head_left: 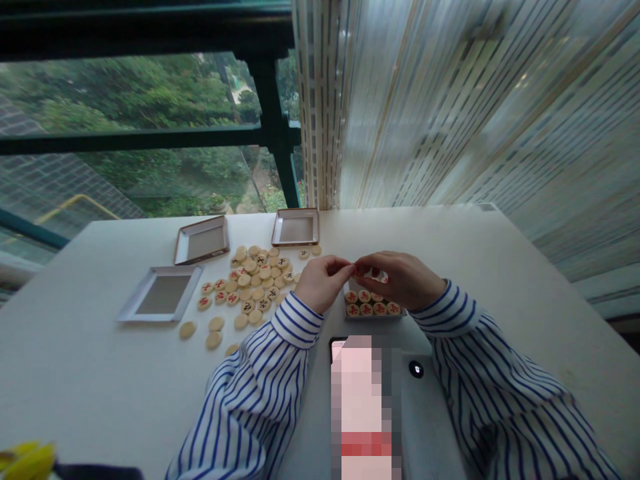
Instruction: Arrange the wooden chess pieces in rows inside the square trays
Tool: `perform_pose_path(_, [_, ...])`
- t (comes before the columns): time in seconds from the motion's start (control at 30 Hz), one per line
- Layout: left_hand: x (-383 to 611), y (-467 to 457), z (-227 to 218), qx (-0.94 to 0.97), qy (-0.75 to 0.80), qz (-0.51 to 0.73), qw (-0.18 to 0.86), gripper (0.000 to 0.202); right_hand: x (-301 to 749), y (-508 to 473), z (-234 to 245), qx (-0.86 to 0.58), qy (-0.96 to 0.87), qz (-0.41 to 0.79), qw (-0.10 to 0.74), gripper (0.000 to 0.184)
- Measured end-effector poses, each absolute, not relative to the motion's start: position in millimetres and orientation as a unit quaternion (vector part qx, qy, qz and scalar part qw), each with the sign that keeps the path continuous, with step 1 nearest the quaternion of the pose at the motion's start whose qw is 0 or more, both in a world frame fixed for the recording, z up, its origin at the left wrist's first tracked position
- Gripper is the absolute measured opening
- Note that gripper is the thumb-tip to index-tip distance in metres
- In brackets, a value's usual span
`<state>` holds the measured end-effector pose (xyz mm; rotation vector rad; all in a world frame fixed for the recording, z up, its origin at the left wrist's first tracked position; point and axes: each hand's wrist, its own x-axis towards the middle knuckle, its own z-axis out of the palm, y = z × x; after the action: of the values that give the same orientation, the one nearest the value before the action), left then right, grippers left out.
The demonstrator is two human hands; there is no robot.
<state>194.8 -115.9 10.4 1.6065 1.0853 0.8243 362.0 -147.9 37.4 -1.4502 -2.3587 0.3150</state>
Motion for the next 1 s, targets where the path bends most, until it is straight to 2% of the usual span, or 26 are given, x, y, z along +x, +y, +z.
perform_pose_path(0.1, [193.2,-114.7,8.0,0.689,0.454,0.324,0.462,0.021,364.4,-146.6,36.8,-0.524,-0.831,0.103,0.157,0.023])
perform_pose_path(0.3, [189.4,-114.4,4.6,0.745,0.511,0.281,0.324,0.022,372.3,-142.3,32.0,-0.567,-0.812,0.086,0.112,0.024])
perform_pose_path(0.5, [188.4,-116.5,4.0,0.777,0.53,0.227,0.253,0.025,374.4,-138.0,27.7,-0.579,-0.807,0.089,0.071,0.024])
perform_pose_path(1.0, [187.9,-116.7,5.0,0.805,0.537,0.144,0.206,0.028,372.7,-131.2,5.1,-0.559,-0.827,0.057,0.005,0.034])
